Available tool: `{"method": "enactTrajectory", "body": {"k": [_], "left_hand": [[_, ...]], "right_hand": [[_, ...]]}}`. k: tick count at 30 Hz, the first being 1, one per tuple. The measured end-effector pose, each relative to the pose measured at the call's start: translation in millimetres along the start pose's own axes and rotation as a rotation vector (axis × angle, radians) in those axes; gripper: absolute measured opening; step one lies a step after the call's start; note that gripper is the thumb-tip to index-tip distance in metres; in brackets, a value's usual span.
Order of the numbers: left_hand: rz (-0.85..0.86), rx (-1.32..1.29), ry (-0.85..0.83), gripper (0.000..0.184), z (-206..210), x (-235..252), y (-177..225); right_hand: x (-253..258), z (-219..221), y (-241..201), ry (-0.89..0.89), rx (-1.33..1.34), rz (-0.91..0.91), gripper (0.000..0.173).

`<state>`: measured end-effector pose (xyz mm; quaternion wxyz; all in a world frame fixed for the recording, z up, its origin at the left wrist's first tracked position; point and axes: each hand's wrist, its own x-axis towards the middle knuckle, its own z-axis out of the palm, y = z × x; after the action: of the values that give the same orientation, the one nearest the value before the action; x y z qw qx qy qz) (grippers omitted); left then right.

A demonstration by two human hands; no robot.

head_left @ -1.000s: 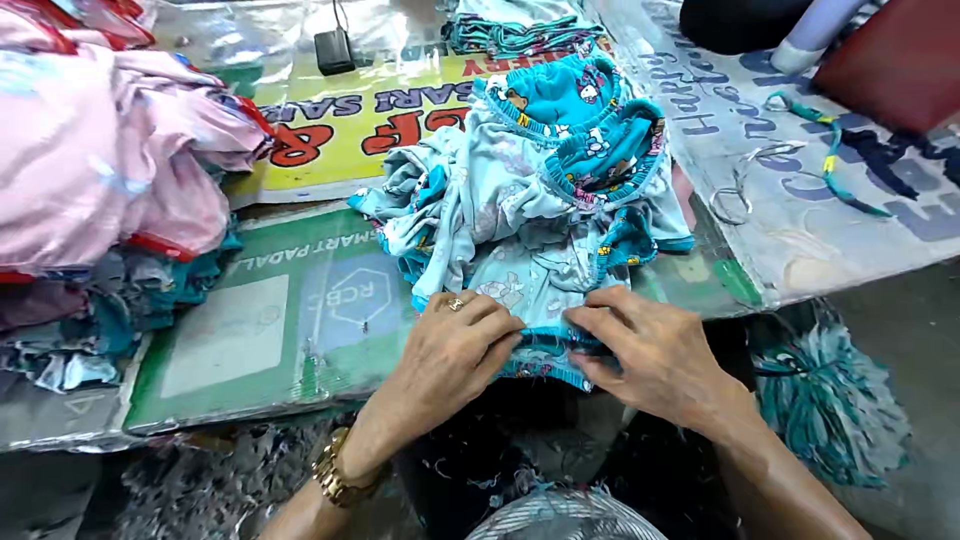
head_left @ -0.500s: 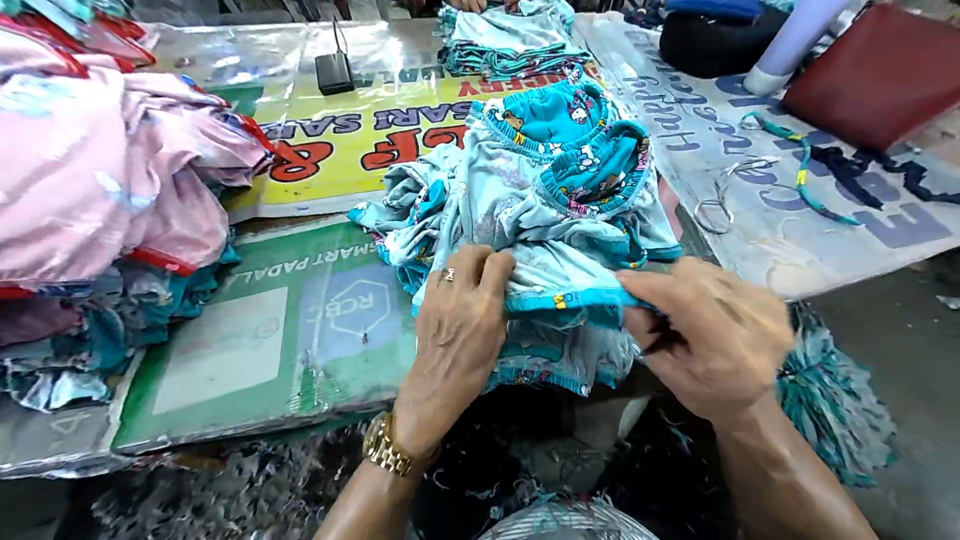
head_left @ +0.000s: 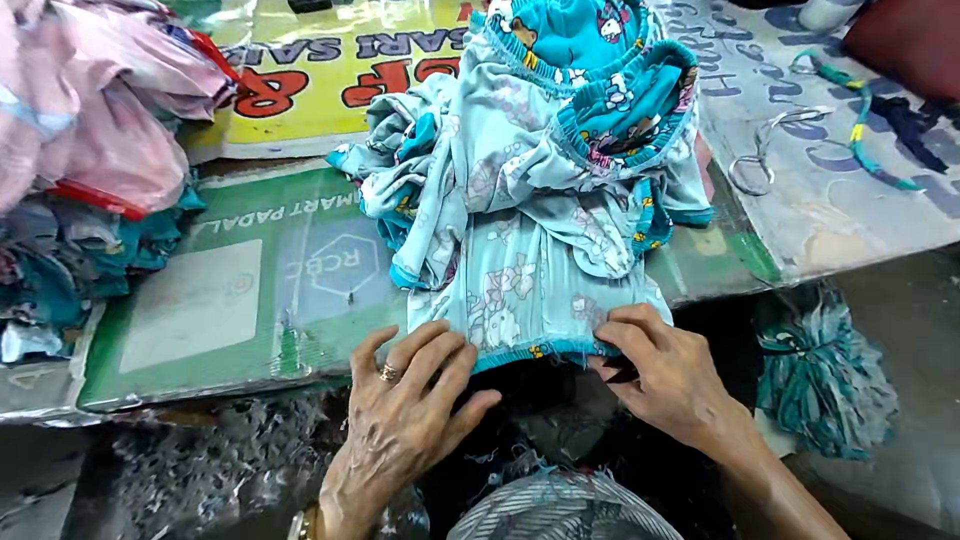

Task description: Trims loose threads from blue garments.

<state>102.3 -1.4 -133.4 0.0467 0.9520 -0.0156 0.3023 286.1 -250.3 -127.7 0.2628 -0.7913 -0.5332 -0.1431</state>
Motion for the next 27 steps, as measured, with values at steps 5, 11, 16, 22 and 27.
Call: {"method": "enactTrajectory", "body": {"k": [5, 11, 16, 22, 27], "left_hand": [[-0.153, -0.19, 0.35, 0.027, -7.3, 32.8, 39.0], [-0.186, -0.182, 0.153, 0.052, 27.1, 67.7, 72.1], [-0.228, -0.159, 0.1, 0.046, 44.4, 42.2, 80.5], [-0.215, -0.059, 0.212, 0.02, 61.0, 41.2, 90.9], [-0.182, -0.083, 0.269, 0.011, 65.3, 37.3, 90.7]], "right_hand": [[16.5, -32.7, 1.7, 0.179, 0.338, 0.059, 0.055], [42.1, -6.1, -28.7, 0.224, 1.366, 0.267, 0.062], [14.8, 30.1, -17.2, 0.256, 1.561, 0.412, 0.063], [15.1, 19.1, -7.4, 0.201, 1.644, 0.393, 0.068], [9.2, 14.7, -3.8, 0.091, 1.247, 0.383, 0.044]]}}
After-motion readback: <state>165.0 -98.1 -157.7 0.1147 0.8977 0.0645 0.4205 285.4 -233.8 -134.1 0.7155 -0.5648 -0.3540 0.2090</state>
